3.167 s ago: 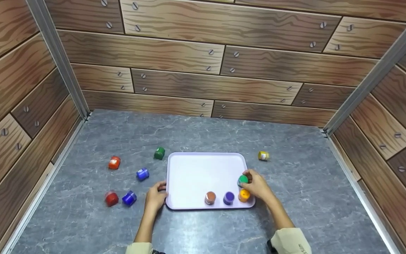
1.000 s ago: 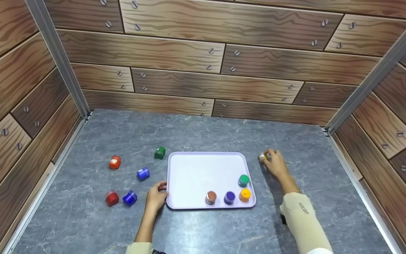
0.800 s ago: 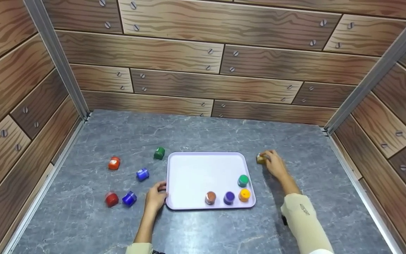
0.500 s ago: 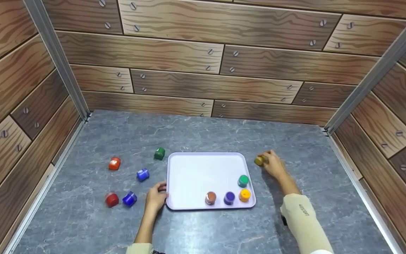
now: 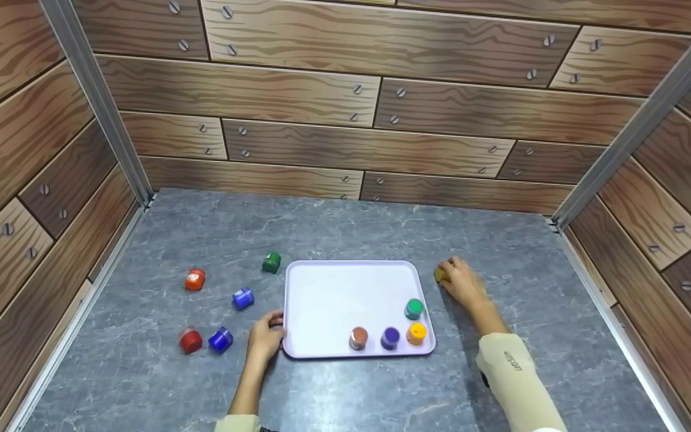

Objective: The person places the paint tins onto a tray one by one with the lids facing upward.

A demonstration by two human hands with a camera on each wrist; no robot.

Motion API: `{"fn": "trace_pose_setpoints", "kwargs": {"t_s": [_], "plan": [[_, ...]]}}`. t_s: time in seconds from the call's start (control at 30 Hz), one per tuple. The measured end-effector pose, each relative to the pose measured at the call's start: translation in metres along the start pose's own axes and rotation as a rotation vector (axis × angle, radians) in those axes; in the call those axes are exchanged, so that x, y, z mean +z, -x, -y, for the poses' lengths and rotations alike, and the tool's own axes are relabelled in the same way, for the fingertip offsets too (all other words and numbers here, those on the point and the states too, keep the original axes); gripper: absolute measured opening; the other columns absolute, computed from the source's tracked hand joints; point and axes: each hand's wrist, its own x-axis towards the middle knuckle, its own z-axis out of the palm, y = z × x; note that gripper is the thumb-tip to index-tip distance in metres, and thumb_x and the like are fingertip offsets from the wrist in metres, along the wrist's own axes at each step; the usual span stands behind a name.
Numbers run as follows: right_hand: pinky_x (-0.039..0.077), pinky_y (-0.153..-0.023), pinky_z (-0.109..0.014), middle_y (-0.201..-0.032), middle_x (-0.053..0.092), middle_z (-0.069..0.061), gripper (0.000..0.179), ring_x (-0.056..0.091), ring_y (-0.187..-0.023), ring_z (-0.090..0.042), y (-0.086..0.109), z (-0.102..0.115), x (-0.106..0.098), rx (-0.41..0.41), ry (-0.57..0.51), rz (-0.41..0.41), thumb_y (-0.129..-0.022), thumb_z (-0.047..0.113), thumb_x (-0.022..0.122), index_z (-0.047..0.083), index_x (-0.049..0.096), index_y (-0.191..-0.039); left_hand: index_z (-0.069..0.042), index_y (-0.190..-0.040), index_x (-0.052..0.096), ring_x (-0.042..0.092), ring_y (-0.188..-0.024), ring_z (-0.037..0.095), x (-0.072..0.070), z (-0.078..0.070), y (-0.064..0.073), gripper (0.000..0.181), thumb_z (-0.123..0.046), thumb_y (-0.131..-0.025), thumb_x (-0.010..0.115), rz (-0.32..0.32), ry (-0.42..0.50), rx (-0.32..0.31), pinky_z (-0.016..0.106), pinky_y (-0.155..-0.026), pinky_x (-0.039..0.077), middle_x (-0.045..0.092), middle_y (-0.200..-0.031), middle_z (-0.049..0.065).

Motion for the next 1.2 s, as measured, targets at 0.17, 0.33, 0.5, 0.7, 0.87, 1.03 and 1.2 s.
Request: {"fn": "trace_pose_setpoints", "kwargs": {"t_s": [0.17, 0.33, 0.5, 0.7, 0.87, 1.03, 1.2], "plan": [[0.046, -0.073, -0.047, -0.094, 0.053, -0.016, 0.032, 0.052, -0.086, -0.034, -0.001, -0.001, 0.004, -0.061, 0.053, -0.044, -0.072, 0.002, 0.073, -0.005, 0.060, -0.100, 0.011, -0.113, 0.056, 0.059, -0.071, 0.019, 0.000, 0.000, 0.000, 0.042, 0.009, -0.071, 0.053, -0.001, -0.007, 0.006, 0.027, -0.051, 0.049, 0.062, -0.096, 0.019], [0.046, -0.073, -0.046, -0.091, 0.055, -0.016, 0.031, 0.053, -0.086, -0.034, 0.000, -0.002, 0.006, -0.117, 0.059, -0.091, -0.070, -0.001, 0.074, -0.005, 0.059, -0.097, 0.011, -0.113, 0.055, 0.059, -0.070, 0.019, 0.000, 0.000, 0.000, 0.042, 0.009, -0.071, 0.054, -0.002, -0.007, 0.010, 0.027, -0.050, 0.048, 0.063, -0.096, 0.019], [0.046, -0.075, -0.045, -0.091, 0.056, -0.015, 0.029, 0.053, -0.088, -0.033, 0.003, -0.002, 0.006, -0.122, 0.054, -0.104, -0.071, -0.001, 0.073, -0.004, 0.059, -0.096, 0.012, -0.113, 0.055, 0.059, -0.070, 0.018, 0.000, -0.001, 0.000, 0.042, 0.009, -0.071, 0.055, -0.004, -0.012, 0.008, 0.025, -0.050, 0.047, 0.063, -0.096, 0.020], [0.046, -0.072, -0.047, -0.089, 0.055, -0.016, 0.028, 0.053, -0.085, -0.035, 0.005, -0.003, 0.007, -0.145, 0.043, -0.147, -0.070, 0.001, 0.074, -0.004, 0.059, -0.093, 0.011, -0.113, 0.055, 0.058, -0.067, 0.015, 0.001, 0.000, 0.000, 0.042, 0.009, -0.072, 0.055, -0.006, -0.016, 0.002, 0.024, -0.050, 0.047, 0.063, -0.096, 0.019], [0.046, -0.073, -0.048, -0.088, 0.054, -0.017, 0.029, 0.052, -0.085, -0.036, 0.007, -0.004, 0.005, -0.162, 0.023, -0.156, -0.069, 0.002, 0.075, -0.005, 0.059, -0.092, 0.011, -0.112, 0.056, 0.056, -0.063, 0.012, 0.001, 0.000, 0.000, 0.041, 0.009, -0.072, 0.055, -0.009, -0.028, 0.008, 0.023, -0.050, 0.046, 0.064, -0.095, 0.018], [0.045, -0.074, -0.046, -0.089, 0.055, -0.017, 0.030, 0.053, -0.085, -0.035, 0.007, -0.002, 0.000, -0.154, 0.014, -0.133, -0.069, 0.002, 0.075, -0.005, 0.059, -0.094, 0.010, -0.113, 0.057, 0.058, -0.066, 0.015, 0.001, 0.000, 0.001, 0.041, 0.008, -0.072, 0.056, -0.013, -0.044, 0.010, 0.024, -0.051, 0.046, 0.064, -0.095, 0.017], [0.045, -0.073, -0.047, -0.091, 0.056, -0.018, 0.032, 0.054, -0.085, -0.035, 0.007, 0.001, -0.005, -0.149, -0.002, -0.126, -0.070, 0.004, 0.076, -0.004, 0.060, -0.097, 0.010, -0.114, 0.056, 0.059, -0.068, 0.017, 0.001, -0.001, 0.001, 0.042, 0.008, -0.073, 0.056, -0.008, -0.032, -0.005, 0.026, -0.051, 0.049, 0.063, -0.097, 0.018]]}}
